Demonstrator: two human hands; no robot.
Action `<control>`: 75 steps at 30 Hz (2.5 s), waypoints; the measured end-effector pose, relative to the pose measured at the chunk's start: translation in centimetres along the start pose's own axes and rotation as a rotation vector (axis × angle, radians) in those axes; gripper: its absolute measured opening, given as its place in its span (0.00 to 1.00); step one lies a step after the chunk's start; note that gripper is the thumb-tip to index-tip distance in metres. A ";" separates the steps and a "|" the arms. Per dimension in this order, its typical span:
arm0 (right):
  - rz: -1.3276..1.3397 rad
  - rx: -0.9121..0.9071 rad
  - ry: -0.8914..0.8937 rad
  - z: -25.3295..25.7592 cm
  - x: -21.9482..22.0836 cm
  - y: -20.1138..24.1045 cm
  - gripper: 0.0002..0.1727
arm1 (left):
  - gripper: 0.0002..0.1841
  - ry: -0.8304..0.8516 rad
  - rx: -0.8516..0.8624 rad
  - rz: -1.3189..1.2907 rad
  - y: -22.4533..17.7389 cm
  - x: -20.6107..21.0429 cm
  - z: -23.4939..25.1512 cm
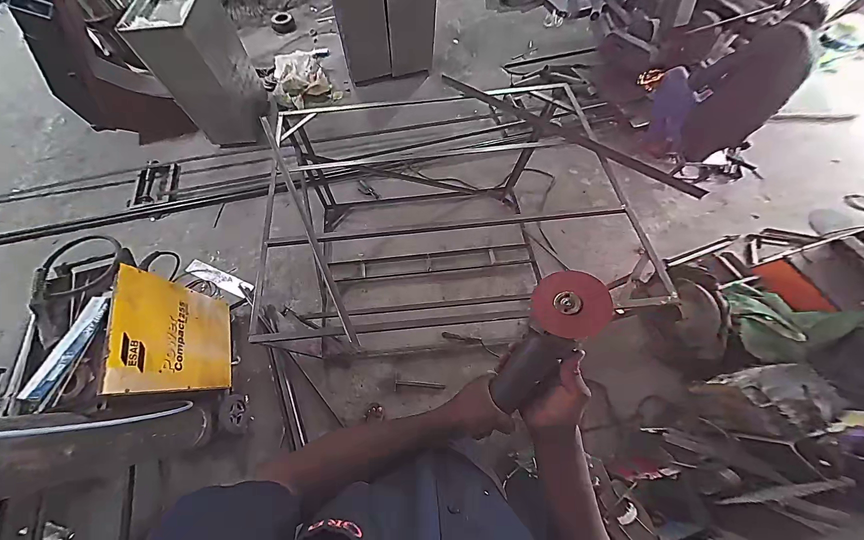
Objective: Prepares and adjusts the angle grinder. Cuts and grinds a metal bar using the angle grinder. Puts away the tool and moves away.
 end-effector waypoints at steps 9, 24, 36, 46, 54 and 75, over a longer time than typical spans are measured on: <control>-0.142 0.108 -0.153 4.0 -1.3 1.8 0.61 | 0.35 -0.128 -0.032 0.062 -1.7 0.9 4.0; -0.489 -0.049 -0.332 7.1 -2.4 1.2 0.40 | 0.23 0.035 0.206 0.891 1.4 -18.2 2.4; -0.647 -0.185 -0.757 -2.1 1.2 -4.0 0.26 | 0.23 -0.305 0.056 1.617 12.9 -58.5 5.6; -0.692 -0.144 -0.889 -7.3 1.8 -8.1 0.42 | 0.13 0.010 -0.187 1.837 15.0 -58.2 13.3; -0.657 -0.044 -0.990 -10.0 -1.0 -11.4 0.40 | 0.15 -0.038 -0.135 1.711 14.5 -48.0 16.1; -0.813 0.085 -0.972 -10.2 -1.9 -13.6 0.49 | 0.14 -0.211 -0.154 1.542 9.8 -46.7 21.9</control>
Point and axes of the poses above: each hand's wrist, its own z-axis towards the middle knuckle, its own x-axis out of the palm, y = z × x, the point moved 6 cm from there along z, towards the middle knuckle, and after that the axes turned 5 degrees about -x, right-handed, at the moved point
